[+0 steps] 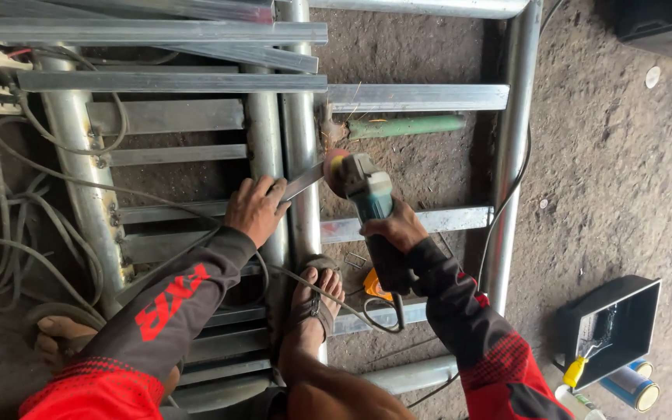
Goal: Using an angle grinder to smooth the edges of metal bars being fitted into a frame.
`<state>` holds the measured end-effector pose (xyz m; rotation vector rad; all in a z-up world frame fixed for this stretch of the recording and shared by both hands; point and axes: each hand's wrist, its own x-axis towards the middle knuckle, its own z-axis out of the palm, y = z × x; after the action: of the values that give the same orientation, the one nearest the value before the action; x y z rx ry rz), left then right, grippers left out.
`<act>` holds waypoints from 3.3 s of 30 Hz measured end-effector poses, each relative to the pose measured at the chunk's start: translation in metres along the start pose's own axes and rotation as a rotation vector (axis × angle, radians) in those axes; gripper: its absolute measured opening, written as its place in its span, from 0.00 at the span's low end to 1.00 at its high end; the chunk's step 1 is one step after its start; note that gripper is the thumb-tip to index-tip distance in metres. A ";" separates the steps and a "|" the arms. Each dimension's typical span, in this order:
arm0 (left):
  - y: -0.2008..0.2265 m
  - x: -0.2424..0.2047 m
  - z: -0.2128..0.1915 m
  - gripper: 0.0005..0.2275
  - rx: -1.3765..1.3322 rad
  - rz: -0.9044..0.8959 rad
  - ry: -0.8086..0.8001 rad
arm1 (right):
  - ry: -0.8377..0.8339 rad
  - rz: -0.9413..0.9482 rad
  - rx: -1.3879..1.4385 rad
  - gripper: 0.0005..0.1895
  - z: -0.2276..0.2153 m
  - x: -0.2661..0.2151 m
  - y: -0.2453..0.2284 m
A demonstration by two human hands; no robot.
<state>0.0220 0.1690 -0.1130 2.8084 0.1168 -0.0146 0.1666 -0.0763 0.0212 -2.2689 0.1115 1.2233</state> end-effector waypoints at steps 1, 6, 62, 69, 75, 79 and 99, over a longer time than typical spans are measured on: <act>-0.001 0.001 0.002 0.20 -0.028 -0.007 -0.008 | -0.007 0.053 0.030 0.37 0.000 -0.006 0.001; -0.002 0.002 0.002 0.21 -0.057 -0.018 -0.001 | -0.032 0.167 0.038 0.38 -0.001 -0.010 0.050; -0.017 0.041 -0.003 0.20 -0.423 -0.258 -0.523 | 0.015 -0.002 0.246 0.35 0.034 0.008 0.086; -0.016 0.047 -0.009 0.20 -0.465 -0.248 -0.565 | 0.052 -0.004 0.212 0.34 0.021 0.007 0.062; -0.014 0.047 -0.021 0.22 -0.479 -0.273 -0.568 | 0.065 -0.073 0.202 0.33 0.023 0.007 0.050; -0.013 0.049 -0.022 0.21 -0.466 -0.263 -0.569 | 0.059 -0.016 0.230 0.34 0.022 -0.007 0.060; -0.140 -0.005 -0.109 0.27 -1.412 -1.460 0.715 | 0.198 0.009 0.624 0.29 0.023 -0.045 0.128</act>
<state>0.0048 0.3357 -0.0551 0.7991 1.5076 0.4829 0.0818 -0.1807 -0.0083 -1.8238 0.5041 0.8115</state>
